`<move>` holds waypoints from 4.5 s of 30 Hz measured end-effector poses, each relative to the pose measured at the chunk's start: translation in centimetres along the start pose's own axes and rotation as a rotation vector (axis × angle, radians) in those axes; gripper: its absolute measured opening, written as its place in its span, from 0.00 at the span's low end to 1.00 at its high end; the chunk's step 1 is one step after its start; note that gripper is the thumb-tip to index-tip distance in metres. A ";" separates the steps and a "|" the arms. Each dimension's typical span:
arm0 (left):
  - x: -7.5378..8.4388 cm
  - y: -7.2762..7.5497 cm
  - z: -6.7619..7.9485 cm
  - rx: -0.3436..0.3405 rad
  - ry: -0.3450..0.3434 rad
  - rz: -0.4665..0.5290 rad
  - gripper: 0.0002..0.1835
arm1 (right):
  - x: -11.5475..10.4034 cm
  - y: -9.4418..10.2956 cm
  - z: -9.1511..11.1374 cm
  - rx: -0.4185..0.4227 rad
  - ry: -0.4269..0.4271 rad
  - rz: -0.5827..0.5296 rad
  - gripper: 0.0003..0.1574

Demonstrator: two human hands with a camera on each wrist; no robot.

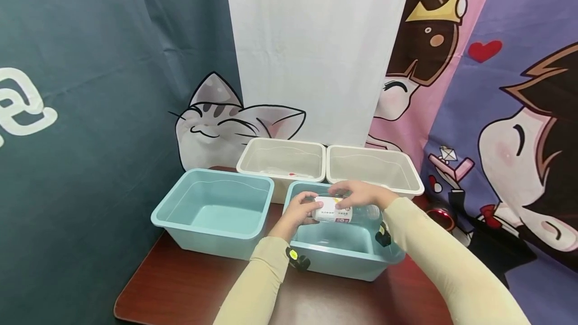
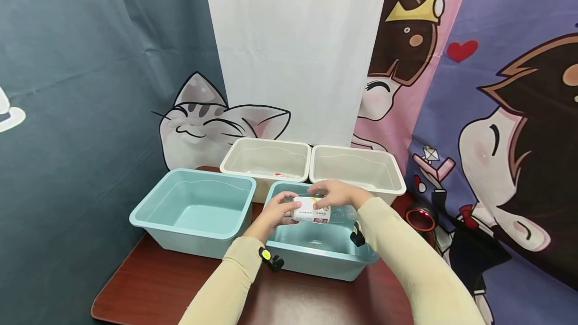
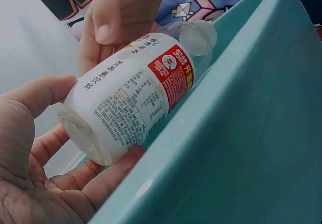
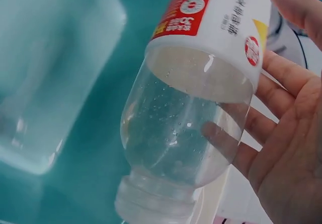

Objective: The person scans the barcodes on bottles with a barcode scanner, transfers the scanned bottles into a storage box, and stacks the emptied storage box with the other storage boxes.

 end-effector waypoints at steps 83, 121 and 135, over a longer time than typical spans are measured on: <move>6.6 1.1 -2.0 0.034 -0.084 0.137 0.23 | 1.0 -3.2 -2.0 0.923 0.649 -1.617 0.17; 5.6 1.4 -1.0 -0.017 -0.164 -0.056 0.30 | 0.4 -4.5 -2.0 0.772 0.843 -1.594 0.17; 5.4 1.2 -1.0 -0.026 -0.044 0.022 0.27 | 1.8 -4.6 -2.5 0.825 0.762 -1.597 0.16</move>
Point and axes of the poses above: each hand's wrist, its own z-axis away from the middle knuckle, its own y-axis out of the back of the hand, x = y × z, the point moved 4 cm from there along -z, towards the middle knuckle, and after that the axes turned 14 degrees about -x, right-handed, at the moved point
